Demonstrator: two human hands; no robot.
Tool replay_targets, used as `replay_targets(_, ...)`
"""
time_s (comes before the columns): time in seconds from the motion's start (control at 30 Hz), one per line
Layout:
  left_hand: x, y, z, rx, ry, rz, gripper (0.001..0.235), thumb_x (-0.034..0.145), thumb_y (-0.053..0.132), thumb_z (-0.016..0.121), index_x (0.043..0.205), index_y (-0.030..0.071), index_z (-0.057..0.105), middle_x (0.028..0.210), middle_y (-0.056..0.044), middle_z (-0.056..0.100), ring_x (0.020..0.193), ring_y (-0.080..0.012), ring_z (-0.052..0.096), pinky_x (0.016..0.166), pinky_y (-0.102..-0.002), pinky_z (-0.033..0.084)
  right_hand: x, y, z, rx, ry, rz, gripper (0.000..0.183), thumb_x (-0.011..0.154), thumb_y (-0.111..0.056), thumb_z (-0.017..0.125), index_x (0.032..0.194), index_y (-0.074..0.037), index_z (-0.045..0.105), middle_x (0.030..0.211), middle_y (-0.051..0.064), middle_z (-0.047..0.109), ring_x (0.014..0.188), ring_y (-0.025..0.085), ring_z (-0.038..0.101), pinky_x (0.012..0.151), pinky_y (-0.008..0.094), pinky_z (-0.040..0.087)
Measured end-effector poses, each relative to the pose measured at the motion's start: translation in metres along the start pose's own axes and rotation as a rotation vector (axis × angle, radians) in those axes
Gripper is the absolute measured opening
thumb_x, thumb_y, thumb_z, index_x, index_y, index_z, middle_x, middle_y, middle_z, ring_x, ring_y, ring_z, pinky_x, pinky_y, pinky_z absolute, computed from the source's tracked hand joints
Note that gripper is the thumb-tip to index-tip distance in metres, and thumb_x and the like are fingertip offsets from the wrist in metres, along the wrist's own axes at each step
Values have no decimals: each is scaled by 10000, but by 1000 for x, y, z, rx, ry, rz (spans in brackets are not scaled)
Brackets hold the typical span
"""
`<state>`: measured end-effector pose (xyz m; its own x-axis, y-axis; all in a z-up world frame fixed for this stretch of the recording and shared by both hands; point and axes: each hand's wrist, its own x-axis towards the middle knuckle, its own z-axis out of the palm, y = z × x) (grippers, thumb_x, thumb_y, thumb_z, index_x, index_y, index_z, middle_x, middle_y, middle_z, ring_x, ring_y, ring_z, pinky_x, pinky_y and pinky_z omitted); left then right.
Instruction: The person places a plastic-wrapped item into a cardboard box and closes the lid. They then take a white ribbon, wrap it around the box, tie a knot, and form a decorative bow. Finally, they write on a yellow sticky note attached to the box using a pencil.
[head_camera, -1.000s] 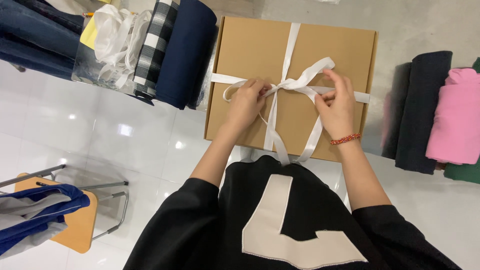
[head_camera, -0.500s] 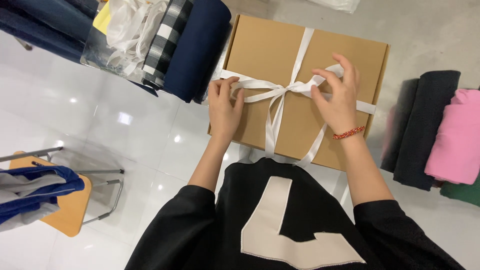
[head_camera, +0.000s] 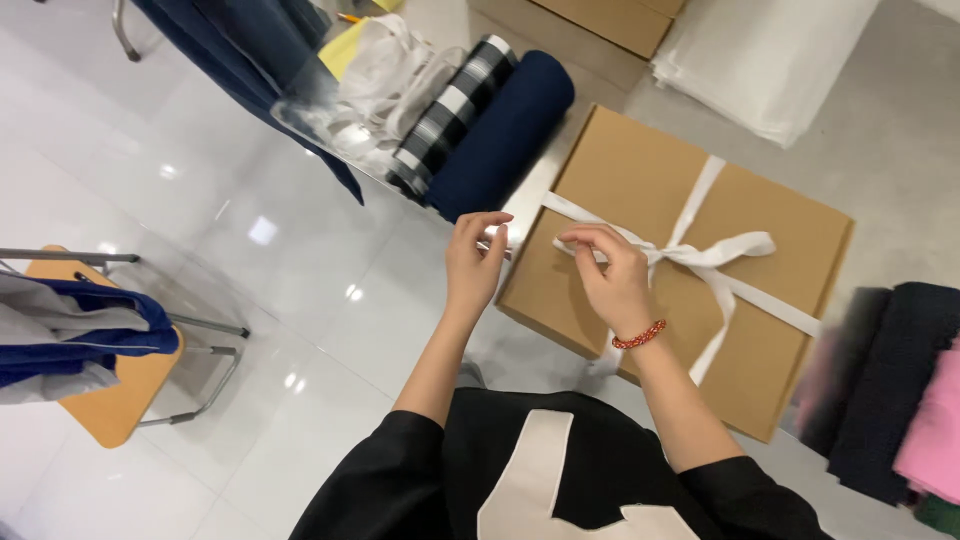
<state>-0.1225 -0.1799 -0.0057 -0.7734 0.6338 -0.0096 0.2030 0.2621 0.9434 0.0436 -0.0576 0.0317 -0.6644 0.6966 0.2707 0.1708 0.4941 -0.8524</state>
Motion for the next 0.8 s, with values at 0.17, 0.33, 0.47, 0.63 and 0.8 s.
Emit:
replay_targets(0.17,45,-24,-93,-37,-57,-9,150,1054,161,662,1138,191,784,1057,-28,719,882,-184,751,743,-304,612,39,-32,97,106,-51,72,279,1000,22,616,1094,-153,813,1096,52,793,1047,251,753,922,374,589)
replay_targets(0.33,83,-45,-168,-32,-56,-61,153,1005,149,721,1140,172,790,1010,-64,775,843,-191,773,719,-307,631,69,-60,177,184,-85,98,271,1008,12,615,1106,-139,819,1107,44,801,1043,205,760,893,334,601)
replay_targets(0.47,119,-75,-200,-91,-20,-127,185,987,178,749,1167,156,787,997,-87,784,793,-177,768,698,-306,616,105,-49,217,188,-90,111,261,1000,19,648,1160,-113,806,1143,88,781,1050,239,752,869,349,610)
replay_targets(0.63,162,-98,-209,-118,42,-251,191,967,218,773,1148,158,786,979,-66,797,761,-137,759,697,-280,588,190,-34,231,159,-54,143,251,1026,-19,649,1218,-102,788,1053,145,748,943,234,729,805,372,623)
replay_targets(0.8,220,-107,-210,-73,115,-274,367,961,186,778,1315,125,698,1070,-134,789,840,-209,776,784,-347,619,319,46,257,-61,-24,-47,163,1090,-156,709,1216,-102,798,1054,133,790,997,302,758,801,392,613)
